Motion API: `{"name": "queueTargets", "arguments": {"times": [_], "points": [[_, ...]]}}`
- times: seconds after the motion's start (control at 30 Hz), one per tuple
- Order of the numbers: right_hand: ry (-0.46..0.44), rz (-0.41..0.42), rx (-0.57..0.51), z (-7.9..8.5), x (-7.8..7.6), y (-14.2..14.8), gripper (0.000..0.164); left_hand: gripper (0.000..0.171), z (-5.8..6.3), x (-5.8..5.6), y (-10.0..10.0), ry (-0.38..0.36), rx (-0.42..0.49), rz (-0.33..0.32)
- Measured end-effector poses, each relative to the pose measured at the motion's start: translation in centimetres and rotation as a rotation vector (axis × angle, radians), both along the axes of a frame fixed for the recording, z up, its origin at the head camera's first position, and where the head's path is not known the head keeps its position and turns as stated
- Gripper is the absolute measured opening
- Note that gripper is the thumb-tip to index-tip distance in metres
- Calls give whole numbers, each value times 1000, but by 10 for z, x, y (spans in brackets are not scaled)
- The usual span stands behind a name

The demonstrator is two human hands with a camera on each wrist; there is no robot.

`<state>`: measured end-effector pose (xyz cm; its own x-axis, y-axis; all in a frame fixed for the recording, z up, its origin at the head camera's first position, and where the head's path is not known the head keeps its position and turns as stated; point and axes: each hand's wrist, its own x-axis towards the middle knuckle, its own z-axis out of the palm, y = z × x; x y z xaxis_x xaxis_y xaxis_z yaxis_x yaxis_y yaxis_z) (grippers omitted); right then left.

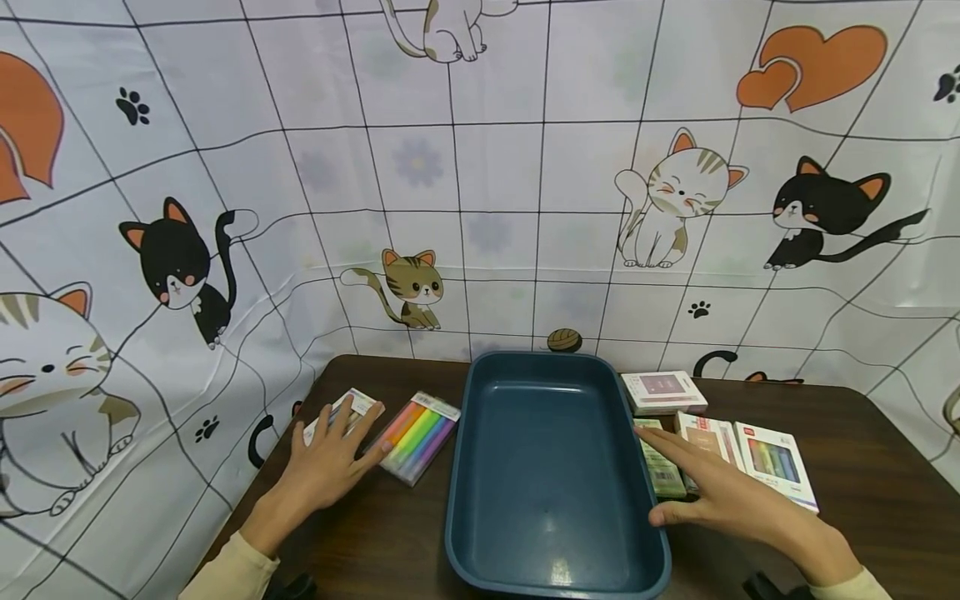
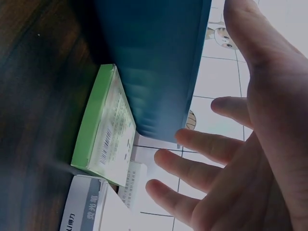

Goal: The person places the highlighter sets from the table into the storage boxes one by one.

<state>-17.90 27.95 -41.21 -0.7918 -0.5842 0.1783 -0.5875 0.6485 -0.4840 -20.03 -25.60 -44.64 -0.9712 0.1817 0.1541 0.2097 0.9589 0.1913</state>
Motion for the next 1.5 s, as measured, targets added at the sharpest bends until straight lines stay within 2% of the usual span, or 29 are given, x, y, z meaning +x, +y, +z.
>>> {"name": "queueTargets", "arguments": {"times": [0.23,0.4,0.57,0.7,0.8,0.93,1.03,1.13,1.33,1.5], "points": [[-40,3,-16,-1,7,1,100,73,0,-1,-2,46,-36,-3],[-54,2,-45,-3,9,2,101,78,1,-2,-5,42,-40,12],[-69,47,-83,-5,9,4,103,81,-1,-3,-10,43,-27,41],[-134,77,-149,-5,10,5,100,83,-4,-4,-16,29,-18,45],[-168,67,-167,-6,13,4,99,84,-6,-5,-19,20,-15,44],[-157,58,-154,-7,16,4,100,83,-6,-6,-23,8,-12,48],[-213,105,-217,-9,18,4,99,85,-6,-6,-26,-5,-10,53],[-311,139,-292,-11,18,5,98,86,-9,-9,-31,2,-4,56],[-409,107,-317,-16,20,4,93,85,-15,-12,-39,6,25,59],[-439,83,-322,-20,23,4,94,89,-10,-10,-38,-38,8,75]]}}
